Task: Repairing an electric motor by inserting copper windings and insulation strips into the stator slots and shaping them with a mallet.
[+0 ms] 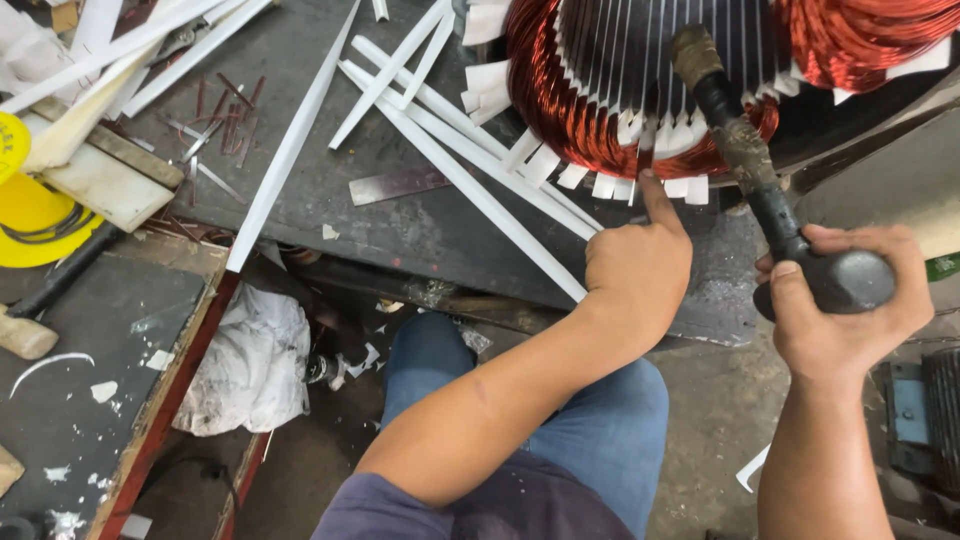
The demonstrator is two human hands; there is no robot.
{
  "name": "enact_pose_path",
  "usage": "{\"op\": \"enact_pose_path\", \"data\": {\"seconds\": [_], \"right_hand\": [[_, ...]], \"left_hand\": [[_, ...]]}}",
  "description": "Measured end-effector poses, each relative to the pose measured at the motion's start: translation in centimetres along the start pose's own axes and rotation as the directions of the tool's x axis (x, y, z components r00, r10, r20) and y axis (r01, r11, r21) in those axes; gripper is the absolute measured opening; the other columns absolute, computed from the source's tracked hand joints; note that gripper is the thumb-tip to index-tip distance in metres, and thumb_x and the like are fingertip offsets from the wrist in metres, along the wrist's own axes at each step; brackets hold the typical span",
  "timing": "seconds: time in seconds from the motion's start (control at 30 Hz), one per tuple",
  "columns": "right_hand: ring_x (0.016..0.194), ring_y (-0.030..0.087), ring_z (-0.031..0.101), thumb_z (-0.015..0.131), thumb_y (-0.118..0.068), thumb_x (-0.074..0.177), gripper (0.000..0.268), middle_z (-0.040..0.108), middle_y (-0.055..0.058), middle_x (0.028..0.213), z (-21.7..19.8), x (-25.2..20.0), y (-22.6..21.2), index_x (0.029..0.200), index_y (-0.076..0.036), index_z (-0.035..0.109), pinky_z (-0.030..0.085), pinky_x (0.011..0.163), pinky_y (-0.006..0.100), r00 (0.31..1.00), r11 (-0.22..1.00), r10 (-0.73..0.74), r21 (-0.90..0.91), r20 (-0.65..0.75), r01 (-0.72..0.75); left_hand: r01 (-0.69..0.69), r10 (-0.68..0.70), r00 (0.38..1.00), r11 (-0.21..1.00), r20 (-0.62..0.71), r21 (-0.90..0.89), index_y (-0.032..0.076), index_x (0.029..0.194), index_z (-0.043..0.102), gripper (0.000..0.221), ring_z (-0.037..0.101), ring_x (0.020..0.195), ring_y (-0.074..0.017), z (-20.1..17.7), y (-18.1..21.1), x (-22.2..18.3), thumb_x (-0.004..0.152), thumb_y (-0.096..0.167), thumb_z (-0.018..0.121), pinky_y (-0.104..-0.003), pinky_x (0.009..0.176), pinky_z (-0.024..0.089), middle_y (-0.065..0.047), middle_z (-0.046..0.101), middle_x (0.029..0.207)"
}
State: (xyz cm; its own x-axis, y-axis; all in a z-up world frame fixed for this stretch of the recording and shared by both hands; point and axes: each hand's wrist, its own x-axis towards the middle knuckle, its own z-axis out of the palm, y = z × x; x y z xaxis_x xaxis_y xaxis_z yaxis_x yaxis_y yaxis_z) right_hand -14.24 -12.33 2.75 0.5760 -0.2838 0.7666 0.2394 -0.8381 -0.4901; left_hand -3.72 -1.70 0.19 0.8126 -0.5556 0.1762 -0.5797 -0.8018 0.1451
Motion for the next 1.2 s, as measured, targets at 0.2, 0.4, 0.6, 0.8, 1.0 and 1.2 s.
{"op": "enact_pose_path", "data": {"seconds": [0.2, 0.4, 0.6, 0.8, 1.0, 1.2], "right_hand": [[0.091, 0.036, 0.058, 0.064, 0.015, 0.089, 0.02, 0.058, 0.033, 0.108, 0.6, 0.7, 0.4, 0.107, 0.016, 0.054, 0.054, 0.086, 0.046, 0.998, 1.0, -0.013, 0.002, 0.061, 0.013], [0.099, 0.044, 0.058, 0.071, 0.012, 0.093, 0.022, 0.061, 0.035, 0.107, 0.5, 0.7, 0.3, 0.106, 0.018, 0.054, 0.045, 0.099, 0.053, 0.98, 0.98, -0.188, -0.054, 0.071, 0.192], [0.091, 0.041, 0.062, 0.073, 0.011, 0.086, 0.02, 0.066, 0.035, 0.104, 0.4, 1.3, 3.4, 0.101, 0.02, 0.062, 0.047, 0.088, 0.049, 0.978, 0.985, -0.154, -0.056, 0.138, 0.163], [0.088, 0.044, 0.058, 0.074, 0.011, 0.082, 0.024, 0.063, 0.033, 0.098, 2.9, 1.3, 5.4, 0.098, 0.018, 0.058, 0.045, 0.084, 0.053, 0.919, 0.919, -0.389, -0.097, -0.058, 0.383], [0.086, 0.041, 0.056, 0.074, 0.009, 0.088, 0.021, 0.064, 0.031, 0.1, 4.1, 2.6, 3.1, 0.099, 0.015, 0.057, 0.043, 0.083, 0.051, 0.961, 0.959, -0.275, -0.066, 0.034, 0.277], [0.095, 0.037, 0.064, 0.071, 0.009, 0.082, 0.019, 0.066, 0.024, 0.103, 6.9, 5.0, 5.7, 0.098, 0.009, 0.061, 0.049, 0.09, 0.045, 0.988, 0.98, -0.155, -0.121, 0.022, 0.156]], "left_hand": [[-0.022, 0.024, 0.999, 0.998, 0.041, -0.053, -0.015, 0.153, 0.026, 0.089, 0.065, 0.046, -0.0162, -0.1, -0.1, 1.0, 0.075, 0.014, 0.06, -0.034, 0.038, 0.043, 0.0, 0.068, 0.063], [-0.008, 0.008, 1.0, 0.996, 0.005, -0.09, -0.013, 0.153, 0.028, 0.093, 0.063, 0.04, -0.0186, 0.8, -0.5, 0.7, 0.07, 0.014, 0.061, -0.036, 0.035, 0.04, 0.003, 0.065, 0.054], [-0.074, 0.083, 0.995, 0.987, 0.059, -0.143, -0.016, 0.153, 0.023, 0.096, 0.058, 0.037, -0.0187, 0.6, -1.8, 1.1, 0.068, 0.006, 0.062, -0.034, 0.033, 0.037, 0.001, 0.064, 0.05], [-0.14, 0.146, 0.982, 0.989, 0.12, -0.053, -0.016, 0.151, 0.019, 0.091, 0.065, 0.045, -0.0149, 1.3, -2.7, 6.2, 0.073, 0.007, 0.06, -0.032, 0.034, 0.04, -0.016, 0.068, 0.12], [-0.09, 0.123, 0.956, 0.987, 0.266, -0.133, -0.013, 0.157, 0.013, 0.086, 0.069, 0.065, -0.0203, -1.2, -3.4, 9.4, 0.083, 0.001, 0.055, -0.036, 0.044, 0.049, -0.003, 0.074, 0.087], [-0.04, 0.037, 0.999, 0.98, -0.018, -0.195, -0.015, 0.149, 0.029, 0.067, 0.075, 0.072, -0.0342, 6.5, -2.1, 18.7, 0.088, 0.009, 0.041, -0.051, 0.056, 0.054, -0.013, 0.077, 0.087]]}}
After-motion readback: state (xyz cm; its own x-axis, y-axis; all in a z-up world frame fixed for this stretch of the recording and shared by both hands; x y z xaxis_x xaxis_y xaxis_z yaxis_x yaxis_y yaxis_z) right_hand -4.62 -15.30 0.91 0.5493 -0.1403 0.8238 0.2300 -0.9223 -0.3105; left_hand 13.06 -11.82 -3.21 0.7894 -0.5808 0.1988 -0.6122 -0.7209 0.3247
